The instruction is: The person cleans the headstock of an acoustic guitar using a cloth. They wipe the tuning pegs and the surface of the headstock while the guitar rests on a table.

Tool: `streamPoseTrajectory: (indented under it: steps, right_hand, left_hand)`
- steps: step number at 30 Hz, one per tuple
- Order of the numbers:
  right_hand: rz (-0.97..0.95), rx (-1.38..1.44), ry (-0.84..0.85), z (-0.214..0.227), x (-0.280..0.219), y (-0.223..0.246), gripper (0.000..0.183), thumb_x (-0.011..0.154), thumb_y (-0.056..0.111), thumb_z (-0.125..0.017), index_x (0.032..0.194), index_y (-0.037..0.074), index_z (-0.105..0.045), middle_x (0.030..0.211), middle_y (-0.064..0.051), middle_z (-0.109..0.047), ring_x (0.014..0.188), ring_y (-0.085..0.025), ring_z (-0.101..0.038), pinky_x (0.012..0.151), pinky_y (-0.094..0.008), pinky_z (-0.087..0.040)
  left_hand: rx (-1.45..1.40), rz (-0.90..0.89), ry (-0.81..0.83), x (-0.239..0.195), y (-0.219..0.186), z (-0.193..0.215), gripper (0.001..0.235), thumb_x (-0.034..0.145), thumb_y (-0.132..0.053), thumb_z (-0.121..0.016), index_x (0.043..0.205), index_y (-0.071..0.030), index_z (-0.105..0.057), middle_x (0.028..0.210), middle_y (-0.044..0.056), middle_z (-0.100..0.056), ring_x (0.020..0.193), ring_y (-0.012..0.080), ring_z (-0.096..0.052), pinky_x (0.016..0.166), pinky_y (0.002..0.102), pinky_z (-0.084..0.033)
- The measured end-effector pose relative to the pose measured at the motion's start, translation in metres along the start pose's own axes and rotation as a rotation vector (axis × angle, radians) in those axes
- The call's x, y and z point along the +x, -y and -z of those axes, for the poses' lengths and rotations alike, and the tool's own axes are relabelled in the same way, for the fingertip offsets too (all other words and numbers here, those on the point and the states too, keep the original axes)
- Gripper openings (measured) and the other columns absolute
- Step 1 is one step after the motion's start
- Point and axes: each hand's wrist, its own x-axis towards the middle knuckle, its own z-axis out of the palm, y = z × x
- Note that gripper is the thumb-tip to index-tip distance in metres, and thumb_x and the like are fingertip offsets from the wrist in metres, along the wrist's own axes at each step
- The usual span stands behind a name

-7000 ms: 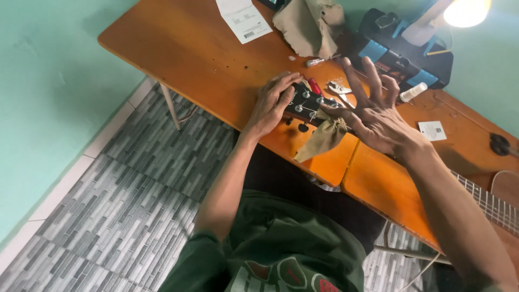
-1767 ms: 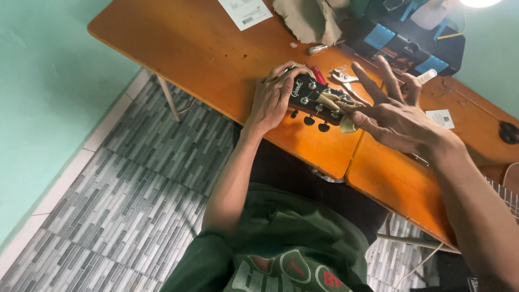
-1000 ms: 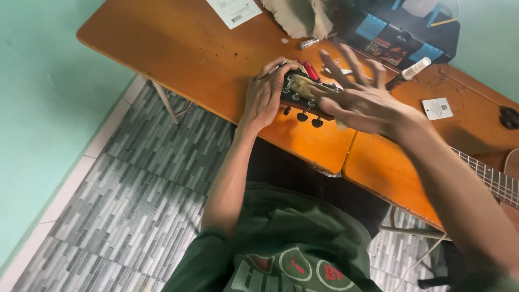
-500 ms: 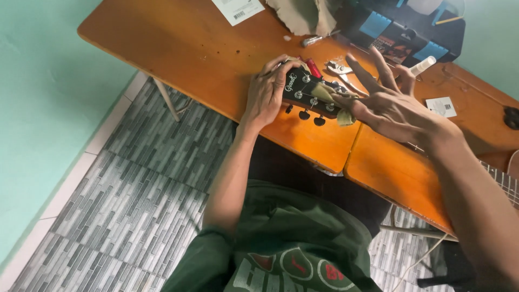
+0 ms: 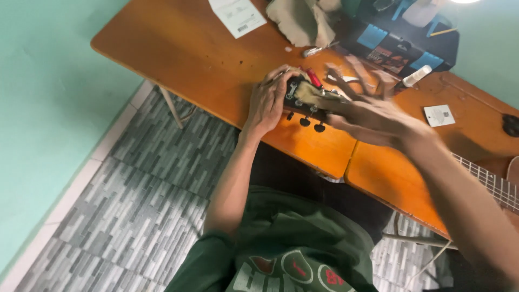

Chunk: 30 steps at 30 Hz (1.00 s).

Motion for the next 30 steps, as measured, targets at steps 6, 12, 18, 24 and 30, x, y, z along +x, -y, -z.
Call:
streamPoseTrajectory:
  steps: [6, 12, 18, 24, 30]
  right_hand:
    - [0.089, -0.017, -0.105, -0.008, -0.012, -0.030, 0.064, 0.102, 0.055, -0.009, 0.150, 0.033, -0.046, 0.172, -0.012, 0.012, 0.153, -0.037, 0.026, 0.113, -0.061, 0.010]
    - [-0.059, 0.018, 0.056, 0.023, 0.040, 0.014, 0.102, 0.092, 0.061, -0.006, 0.044, 0.000, -0.072, 0.176, 0.001, 0.013, 0.158, -0.025, 0.025, 0.120, -0.058, 0.012]
    - [-0.106, -0.051, 0.134, 0.019, 0.021, 0.003, 0.104, 0.089, 0.061, -0.001, 0.062, -0.002, -0.079, 0.177, 0.000, 0.013, 0.160, -0.024, 0.023, 0.123, -0.058, 0.009]
    - [-0.024, -0.088, -0.009, -0.001, -0.011, -0.027, 0.068, 0.100, 0.046, -0.015, 0.121, 0.015, -0.072, 0.176, -0.005, 0.004, 0.159, -0.031, 0.026, 0.118, -0.056, 0.010]
    - [-0.072, 0.069, 0.070, 0.007, 0.030, 0.009, 0.066, 0.096, 0.053, -0.012, 0.151, 0.038, -0.044, 0.168, 0.004, 0.024, 0.150, -0.023, 0.032, 0.115, -0.067, 0.018]
  left_hand:
    - [0.008, -0.027, 0.028, -0.001, 0.010, -0.010, 0.083, 0.102, -0.064, 0.005, 0.136, -0.026, -0.060, 0.146, 0.008, -0.059, 0.140, 0.0222, -0.053, 0.107, 0.048, -0.049]
    - [0.004, -0.128, -0.017, -0.002, 0.008, -0.002, 0.075, 0.107, -0.060, -0.001, 0.136, -0.024, -0.059, 0.146, 0.013, -0.057, 0.127, 0.0282, -0.066, 0.097, 0.046, -0.054]
    - [0.030, -0.159, -0.012, 0.001, 0.005, -0.005, 0.083, 0.103, -0.064, 0.007, 0.135, -0.022, -0.058, 0.141, -0.002, -0.064, 0.141, 0.0215, -0.052, 0.100, 0.046, -0.056]
    - [0.006, -0.115, -0.015, -0.001, 0.009, -0.006, 0.094, 0.098, -0.070, 0.010, 0.131, -0.021, -0.064, 0.137, 0.012, -0.065, 0.136, 0.0235, -0.056, 0.102, 0.044, -0.054]
    - [0.028, -0.080, -0.002, -0.001, 0.016, -0.012, 0.090, 0.102, -0.065, 0.002, 0.141, -0.014, -0.060, 0.148, 0.011, -0.057, 0.137, 0.0272, -0.056, 0.107, 0.049, -0.048]
